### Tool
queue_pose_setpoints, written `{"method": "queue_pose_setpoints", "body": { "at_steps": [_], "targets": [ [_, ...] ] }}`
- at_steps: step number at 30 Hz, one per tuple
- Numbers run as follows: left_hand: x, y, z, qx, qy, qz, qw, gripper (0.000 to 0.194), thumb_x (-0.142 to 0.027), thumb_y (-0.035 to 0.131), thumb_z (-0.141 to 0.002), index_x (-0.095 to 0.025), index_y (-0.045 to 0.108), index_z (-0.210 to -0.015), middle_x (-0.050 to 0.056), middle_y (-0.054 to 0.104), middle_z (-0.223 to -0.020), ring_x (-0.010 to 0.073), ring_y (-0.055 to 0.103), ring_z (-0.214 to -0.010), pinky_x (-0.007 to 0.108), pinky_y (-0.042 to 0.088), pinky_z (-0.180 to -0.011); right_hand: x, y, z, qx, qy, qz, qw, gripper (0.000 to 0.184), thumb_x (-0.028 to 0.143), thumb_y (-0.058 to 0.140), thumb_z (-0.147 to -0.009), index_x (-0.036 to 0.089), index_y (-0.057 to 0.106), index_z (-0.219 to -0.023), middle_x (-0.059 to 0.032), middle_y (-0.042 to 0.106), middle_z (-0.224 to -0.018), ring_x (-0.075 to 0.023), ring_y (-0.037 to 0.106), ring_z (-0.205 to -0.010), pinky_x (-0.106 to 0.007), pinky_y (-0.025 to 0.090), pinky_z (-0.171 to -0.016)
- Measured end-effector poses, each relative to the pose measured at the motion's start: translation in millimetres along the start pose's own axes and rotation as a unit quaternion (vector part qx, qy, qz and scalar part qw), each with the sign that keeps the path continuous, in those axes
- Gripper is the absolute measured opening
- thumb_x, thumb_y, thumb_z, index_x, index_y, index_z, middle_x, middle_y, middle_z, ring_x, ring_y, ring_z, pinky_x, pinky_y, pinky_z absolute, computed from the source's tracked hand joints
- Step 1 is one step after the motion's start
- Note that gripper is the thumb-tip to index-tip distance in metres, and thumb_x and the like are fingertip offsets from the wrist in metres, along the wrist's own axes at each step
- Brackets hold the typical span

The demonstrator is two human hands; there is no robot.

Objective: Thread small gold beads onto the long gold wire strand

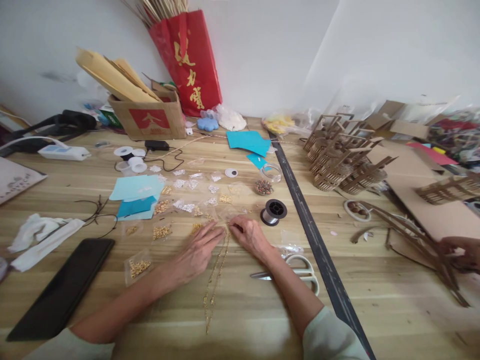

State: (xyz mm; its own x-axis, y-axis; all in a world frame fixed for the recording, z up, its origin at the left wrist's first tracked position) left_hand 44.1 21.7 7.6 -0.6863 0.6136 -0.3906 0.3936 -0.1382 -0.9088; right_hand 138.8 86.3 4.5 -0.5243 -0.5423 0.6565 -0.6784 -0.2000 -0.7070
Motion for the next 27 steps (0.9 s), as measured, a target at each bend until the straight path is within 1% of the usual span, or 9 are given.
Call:
{"method": "queue_pose_setpoints", "body": {
  "at_steps": [4,10,17,20,22,24,26,27],
  "targets": [
    [3,2.2,-3,-0.016,0.004,0.003,1.0,0.061,0.006,0.034,-0.072,-0.012,0.045,-0.13,0.013,0.051,-0.133,0.0244,0.023,-0.138,0.048,0.032,-0.108,0,0,0,0.008,0.0,-0.004,1.0,0.014,0.017,0.051,-0.087,0.016,0.065,-0.084,-0.0052,0.067,-0.079,-0.0154,0.06,-0.071,-0.025,0.044,-0.067],
    [7,5.3,-4,-0.012,0.008,0.02,1.0,0.06,0.006,0.034,-0.073,-0.012,0.048,-0.129,0.011,0.052,-0.134,0.0246,0.027,-0.137,0.051,0.031,-0.108,-2,1,1,0.005,-0.007,-0.009,1.0,0.014,0.019,0.051,-0.088,0.017,0.065,-0.085,-0.0051,0.067,-0.079,-0.0158,0.06,-0.07,-0.026,0.044,-0.066],
    [12,6.0,-2,-0.03,0.012,0.043,0.999,0.06,0.004,0.035,-0.076,-0.016,0.048,-0.131,0.008,0.052,-0.135,0.0228,0.027,-0.137,0.049,0.032,-0.108,-1,0,0,-0.001,0.0,-0.018,1.0,0.013,0.018,0.053,-0.087,0.017,0.065,-0.084,-0.0051,0.067,-0.08,-0.0161,0.06,-0.072,-0.026,0.045,-0.067],
    [13,3.5,-1,-0.041,0.014,0.053,0.998,0.062,0.005,0.036,-0.075,-0.017,0.047,-0.131,0.007,0.052,-0.135,0.022,0.029,-0.136,0.048,0.031,-0.109,-4,1,0,-0.002,0.004,-0.019,1.0,0.012,0.017,0.053,-0.086,0.017,0.065,-0.084,-0.0054,0.068,-0.081,-0.0164,0.061,-0.073,-0.026,0.045,-0.068],
    [13,-1.0,1,-0.058,0.013,0.064,0.996,0.061,0.005,0.036,-0.074,-0.015,0.048,-0.13,0.008,0.054,-0.133,0.0216,0.031,-0.134,0.047,0.032,-0.109,-6,1,0,-0.005,0.007,-0.021,1.0,0.012,0.017,0.054,-0.085,0.016,0.066,-0.084,-0.0055,0.068,-0.081,-0.0165,0.061,-0.073,-0.027,0.046,-0.069],
    [14,-8.6,2,-0.091,0.007,0.079,0.993,0.054,0.004,0.036,-0.076,-0.013,0.051,-0.126,0.011,0.056,-0.129,0.0216,0.036,-0.13,0.045,0.034,-0.107,-8,2,1,-0.008,0.009,-0.023,1.0,0.012,0.017,0.054,-0.085,0.016,0.066,-0.084,-0.0054,0.069,-0.081,-0.0167,0.062,-0.073,-0.027,0.046,-0.069],
    [16,-17.8,4,-0.134,-0.005,0.101,0.986,0.041,0.0,0.039,-0.082,-0.012,0.056,-0.117,0.012,0.06,-0.118,0.0212,0.046,-0.119,0.043,0.04,-0.101,-8,2,1,-0.011,0.011,-0.023,1.0,0.012,0.018,0.054,-0.085,0.017,0.066,-0.084,-0.0052,0.068,-0.081,-0.0169,0.062,-0.074,-0.027,0.046,-0.069],
    [17,-21.9,5,-0.154,-0.012,0.111,0.982,0.033,-0.005,0.041,-0.084,-0.012,0.059,-0.111,0.011,0.063,-0.11,0.0207,0.05,-0.11,0.041,0.043,-0.096,-8,2,1,-0.012,0.012,-0.025,1.0,0.012,0.018,0.054,-0.085,0.017,0.066,-0.083,-0.0051,0.068,-0.08,-0.0169,0.062,-0.074,-0.027,0.046,-0.069]
  ]
}}
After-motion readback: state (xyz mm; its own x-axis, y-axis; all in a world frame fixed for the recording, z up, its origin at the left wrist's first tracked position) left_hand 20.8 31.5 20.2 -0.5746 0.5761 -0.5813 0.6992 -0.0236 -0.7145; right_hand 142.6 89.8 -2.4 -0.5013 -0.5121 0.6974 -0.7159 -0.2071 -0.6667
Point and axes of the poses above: each hand's wrist, its own z-axis away from the middle knuckle, its own y-axis out of the palm, x = y × z, the point moved 9 cm from there along -z, towards the middle knuckle
